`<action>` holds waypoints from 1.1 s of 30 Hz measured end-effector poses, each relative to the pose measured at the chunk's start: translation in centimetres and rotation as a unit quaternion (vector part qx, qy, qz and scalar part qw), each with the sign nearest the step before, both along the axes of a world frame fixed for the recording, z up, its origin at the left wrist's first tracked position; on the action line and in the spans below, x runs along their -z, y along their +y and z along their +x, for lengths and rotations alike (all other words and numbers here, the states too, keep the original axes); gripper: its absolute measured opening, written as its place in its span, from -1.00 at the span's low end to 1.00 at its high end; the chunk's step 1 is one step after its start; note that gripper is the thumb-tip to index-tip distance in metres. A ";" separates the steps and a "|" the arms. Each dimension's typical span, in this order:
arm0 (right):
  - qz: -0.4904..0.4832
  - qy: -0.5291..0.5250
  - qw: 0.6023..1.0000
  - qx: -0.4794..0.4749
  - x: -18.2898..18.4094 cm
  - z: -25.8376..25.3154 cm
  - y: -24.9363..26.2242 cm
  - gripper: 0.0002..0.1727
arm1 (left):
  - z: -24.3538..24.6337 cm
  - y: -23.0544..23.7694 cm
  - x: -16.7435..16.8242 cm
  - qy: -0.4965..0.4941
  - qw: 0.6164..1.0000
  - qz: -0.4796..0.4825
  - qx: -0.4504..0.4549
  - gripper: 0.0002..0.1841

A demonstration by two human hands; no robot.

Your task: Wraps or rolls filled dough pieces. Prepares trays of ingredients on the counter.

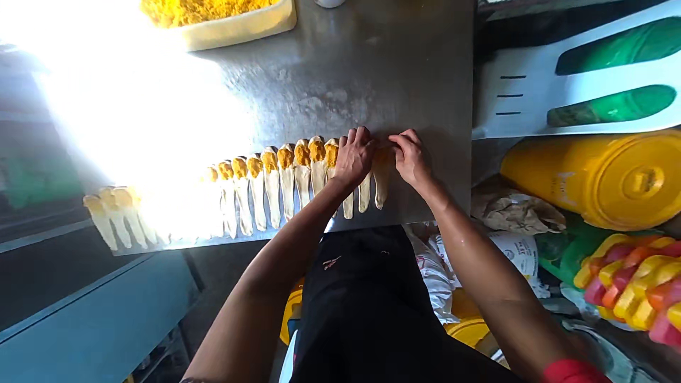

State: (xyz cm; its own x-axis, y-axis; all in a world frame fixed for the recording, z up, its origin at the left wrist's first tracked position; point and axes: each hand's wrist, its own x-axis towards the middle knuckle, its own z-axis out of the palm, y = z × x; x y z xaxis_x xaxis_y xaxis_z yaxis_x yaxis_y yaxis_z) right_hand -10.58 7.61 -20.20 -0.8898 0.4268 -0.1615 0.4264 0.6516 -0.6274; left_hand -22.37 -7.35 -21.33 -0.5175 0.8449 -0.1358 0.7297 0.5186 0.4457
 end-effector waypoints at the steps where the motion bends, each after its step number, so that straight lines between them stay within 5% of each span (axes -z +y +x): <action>1: 0.005 -0.003 1.000 0.008 0.0 0.3 -0.2 -0.68 | -0.1 0.1 0.0 -0.012 1.000 0.001 -0.004 -0.76; 6: 0.011 0.013 1.000 0.026 -1.9 1.9 -1.3 -0.71 | -0.5 0.0 -1.6 -0.026 0.999 0.033 -0.029 -0.76; 9: 0.037 0.064 0.997 0.027 -3.1 0.5 2.4 -0.59 | -0.2 -1.8 -5.0 -0.050 0.994 0.070 -0.064 -0.75; 17: 0.150 0.035 0.988 -0.029 -10.1 -19.2 18.3 -0.50 | 1.5 -9.8 -5.1 -0.090 0.966 0.114 -0.216 -0.72; 22: 0.140 -0.084 0.978 -0.131 -9.0 -26.7 23.1 -0.52 | 3.0 -12.5 -5.7 -0.097 0.945 0.116 -0.291 -0.74; 27: 0.139 -0.079 0.972 -0.174 -8.3 -27.7 23.7 -0.73 | 3.5 -13.2 -6.3 -0.098 0.930 0.130 -0.330 -0.75; 33: 0.164 -0.047 0.973 -0.155 -9.0 -26.6 23.5 -0.73 | 2.8 -12.9 -6.3 -0.122 0.943 0.112 -0.289 -0.74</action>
